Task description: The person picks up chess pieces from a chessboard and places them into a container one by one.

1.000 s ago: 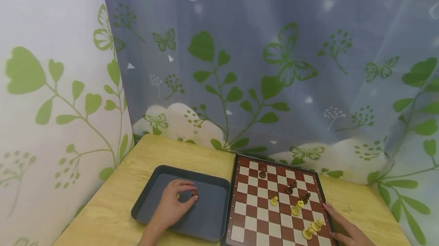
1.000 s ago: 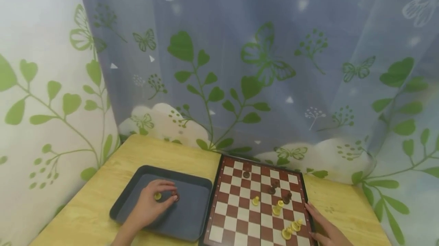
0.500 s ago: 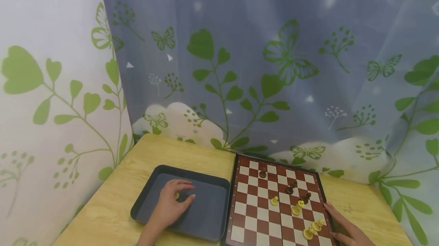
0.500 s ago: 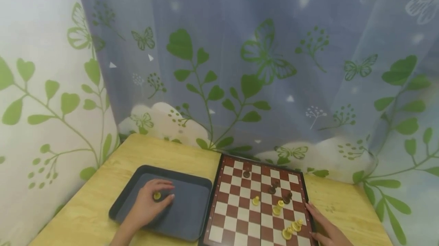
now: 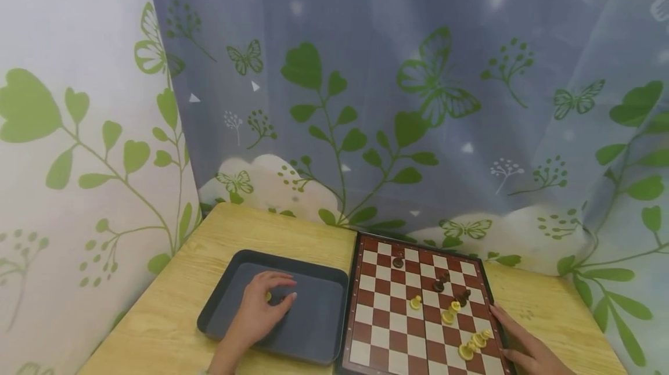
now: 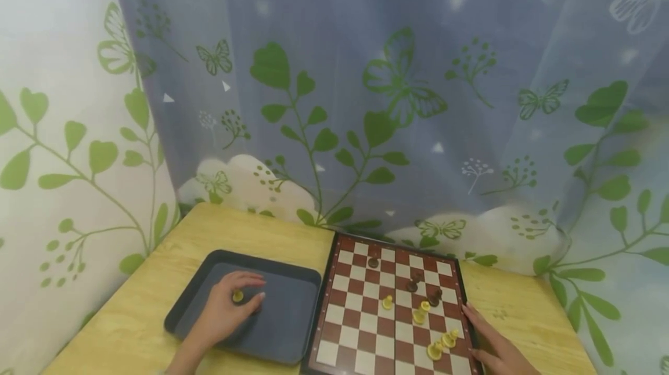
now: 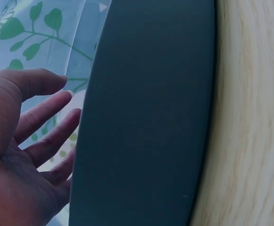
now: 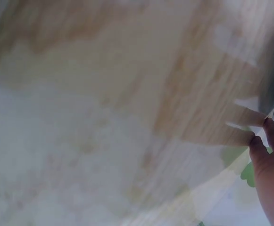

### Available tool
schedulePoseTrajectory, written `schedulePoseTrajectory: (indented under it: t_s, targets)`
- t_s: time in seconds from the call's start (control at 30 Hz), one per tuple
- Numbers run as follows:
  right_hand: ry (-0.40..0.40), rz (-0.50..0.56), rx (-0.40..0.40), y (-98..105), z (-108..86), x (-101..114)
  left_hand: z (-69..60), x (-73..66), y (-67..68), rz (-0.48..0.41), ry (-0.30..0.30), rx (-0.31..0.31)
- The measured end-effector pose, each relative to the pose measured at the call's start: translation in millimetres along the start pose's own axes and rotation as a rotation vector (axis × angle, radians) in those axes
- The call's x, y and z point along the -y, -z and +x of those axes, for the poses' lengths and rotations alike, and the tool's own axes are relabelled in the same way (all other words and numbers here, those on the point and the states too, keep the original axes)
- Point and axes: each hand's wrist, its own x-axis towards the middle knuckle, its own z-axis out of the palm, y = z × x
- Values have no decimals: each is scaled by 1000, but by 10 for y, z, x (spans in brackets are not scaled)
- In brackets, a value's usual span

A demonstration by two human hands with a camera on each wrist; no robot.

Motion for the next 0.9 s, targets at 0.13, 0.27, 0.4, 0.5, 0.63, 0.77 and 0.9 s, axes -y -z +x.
schedulePoseTrajectory:
  t_s: [0.13, 0.27, 0.4, 0.5, 0.63, 0.77, 0.9]
  targets:
    - [-20, -20, -7, 6, -23, 53, -12, -10, -34, -17, -22, 4]
    - [-59, 11, -11, 2, -28, 101, 4, -34, -51, -15, -58, -5]
    - [-62, 57, -2, -6, -47, 122, 28, -83, -51, -11, -80, -2]
    - [-61, 64, -11, -12, -33, 129, 59, -125, -24, -18, -84, 9]
    - [-57, 37, -28, -21, -22, 114, 90, -168, -7, -36, -87, 9]
    - [-67, 45, -18, -29, -24, 86, 124, -191, -13, -46, -103, 15]
    - [-65, 43, -20, -33, -33, 58, 159, -230, -25, -47, -114, 39]
